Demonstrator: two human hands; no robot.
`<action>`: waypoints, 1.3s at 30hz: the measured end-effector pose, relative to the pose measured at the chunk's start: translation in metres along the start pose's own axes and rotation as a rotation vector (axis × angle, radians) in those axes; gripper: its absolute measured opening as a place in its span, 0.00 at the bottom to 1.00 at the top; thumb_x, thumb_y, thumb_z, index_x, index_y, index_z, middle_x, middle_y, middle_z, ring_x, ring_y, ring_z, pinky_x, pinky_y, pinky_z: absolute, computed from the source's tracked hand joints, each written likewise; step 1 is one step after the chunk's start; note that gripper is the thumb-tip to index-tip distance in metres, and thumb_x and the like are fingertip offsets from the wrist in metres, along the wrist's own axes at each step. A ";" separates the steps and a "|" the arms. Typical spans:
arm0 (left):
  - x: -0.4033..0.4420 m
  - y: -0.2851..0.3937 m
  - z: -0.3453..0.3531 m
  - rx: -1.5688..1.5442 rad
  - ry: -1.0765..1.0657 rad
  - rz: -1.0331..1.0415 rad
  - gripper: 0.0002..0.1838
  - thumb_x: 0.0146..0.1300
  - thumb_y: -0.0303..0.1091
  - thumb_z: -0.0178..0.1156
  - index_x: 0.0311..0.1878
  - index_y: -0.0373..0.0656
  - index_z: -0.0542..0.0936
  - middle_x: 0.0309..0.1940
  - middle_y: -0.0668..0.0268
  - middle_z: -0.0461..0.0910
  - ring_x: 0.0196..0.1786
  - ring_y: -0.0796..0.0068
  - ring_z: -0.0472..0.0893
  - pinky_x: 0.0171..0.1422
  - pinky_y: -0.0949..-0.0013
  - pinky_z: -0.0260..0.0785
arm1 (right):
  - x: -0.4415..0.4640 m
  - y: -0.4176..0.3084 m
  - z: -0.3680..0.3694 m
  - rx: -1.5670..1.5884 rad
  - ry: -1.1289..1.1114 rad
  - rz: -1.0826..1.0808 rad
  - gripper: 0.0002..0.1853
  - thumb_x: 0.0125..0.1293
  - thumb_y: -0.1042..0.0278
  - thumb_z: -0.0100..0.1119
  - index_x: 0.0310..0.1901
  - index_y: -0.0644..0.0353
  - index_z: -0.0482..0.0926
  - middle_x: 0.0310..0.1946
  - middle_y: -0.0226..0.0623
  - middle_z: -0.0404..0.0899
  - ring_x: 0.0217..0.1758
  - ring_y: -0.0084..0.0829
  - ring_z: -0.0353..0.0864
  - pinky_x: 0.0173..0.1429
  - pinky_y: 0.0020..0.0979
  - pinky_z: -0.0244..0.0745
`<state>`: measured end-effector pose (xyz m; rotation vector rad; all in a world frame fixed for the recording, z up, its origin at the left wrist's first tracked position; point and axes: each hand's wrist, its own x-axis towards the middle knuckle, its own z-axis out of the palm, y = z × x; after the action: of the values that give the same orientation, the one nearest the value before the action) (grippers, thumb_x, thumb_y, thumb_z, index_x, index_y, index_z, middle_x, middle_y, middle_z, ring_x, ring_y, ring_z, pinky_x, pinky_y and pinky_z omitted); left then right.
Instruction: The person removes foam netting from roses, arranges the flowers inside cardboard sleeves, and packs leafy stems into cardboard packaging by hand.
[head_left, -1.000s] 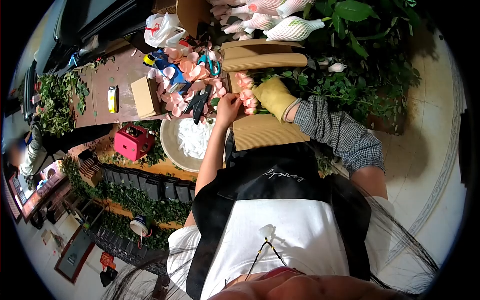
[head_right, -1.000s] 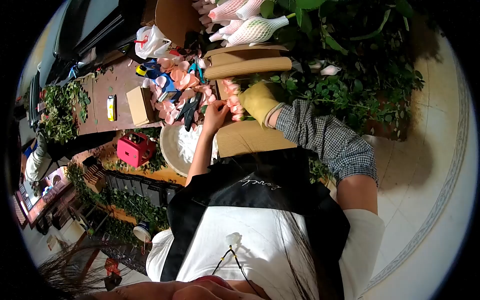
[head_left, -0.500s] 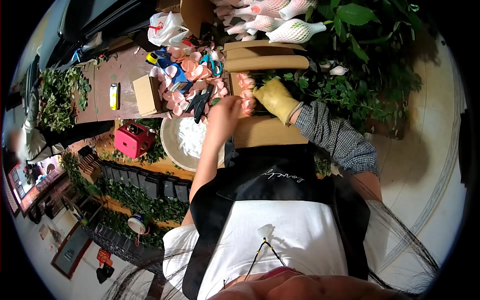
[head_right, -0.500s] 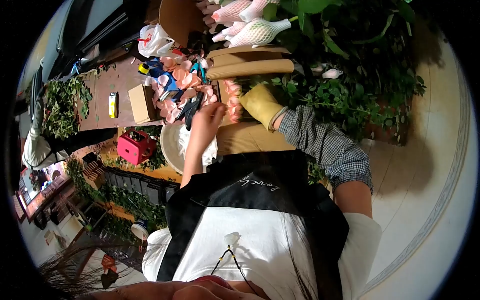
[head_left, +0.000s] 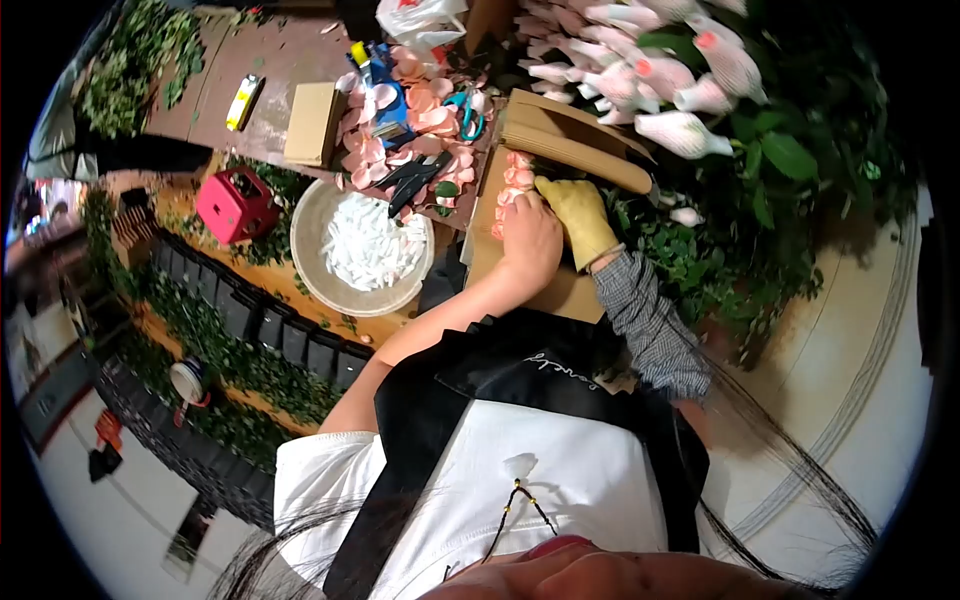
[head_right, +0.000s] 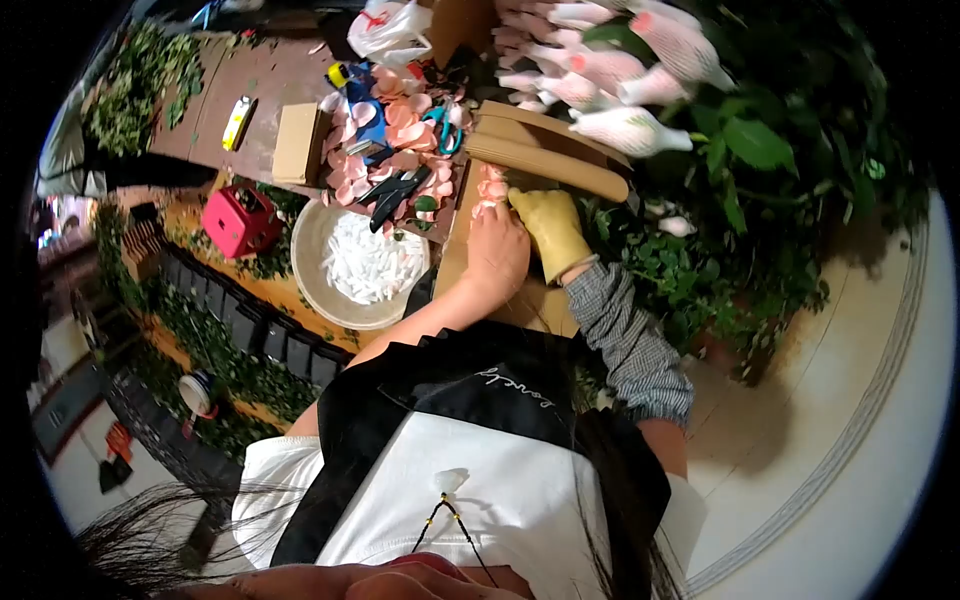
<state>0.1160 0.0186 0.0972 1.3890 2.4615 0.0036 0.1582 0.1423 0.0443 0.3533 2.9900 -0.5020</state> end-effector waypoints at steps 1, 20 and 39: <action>0.001 0.002 0.009 -0.021 0.002 -0.033 0.15 0.62 0.34 0.56 0.42 0.35 0.87 0.52 0.44 0.79 0.56 0.53 0.76 0.48 0.65 0.75 | 0.000 0.002 0.004 -0.009 -0.046 0.003 0.09 0.64 0.59 0.60 0.40 0.52 0.78 0.28 0.42 0.84 0.34 0.46 0.85 0.38 0.46 0.79; 0.004 0.002 0.020 -0.072 -0.036 0.068 0.14 0.57 0.34 0.58 0.35 0.36 0.89 0.66 0.30 0.68 0.51 0.50 0.78 0.50 0.65 0.77 | 0.011 -0.016 -0.017 -0.238 -0.020 0.302 0.12 0.67 0.55 0.58 0.34 0.54 0.83 0.29 0.44 0.85 0.33 0.49 0.85 0.40 0.46 0.80; 0.006 -0.014 0.006 -0.143 -0.014 0.087 0.18 0.60 0.41 0.60 0.35 0.32 0.87 0.61 0.32 0.71 0.51 0.43 0.78 0.57 0.51 0.74 | -0.078 -0.009 -0.209 0.126 0.410 0.176 0.09 0.67 0.70 0.62 0.46 0.55 0.86 0.45 0.42 0.86 0.51 0.44 0.83 0.60 0.41 0.76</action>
<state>0.1034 0.0154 0.0882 1.4270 2.3377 0.1857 0.2219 0.1872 0.2536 0.8137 3.2733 -0.6737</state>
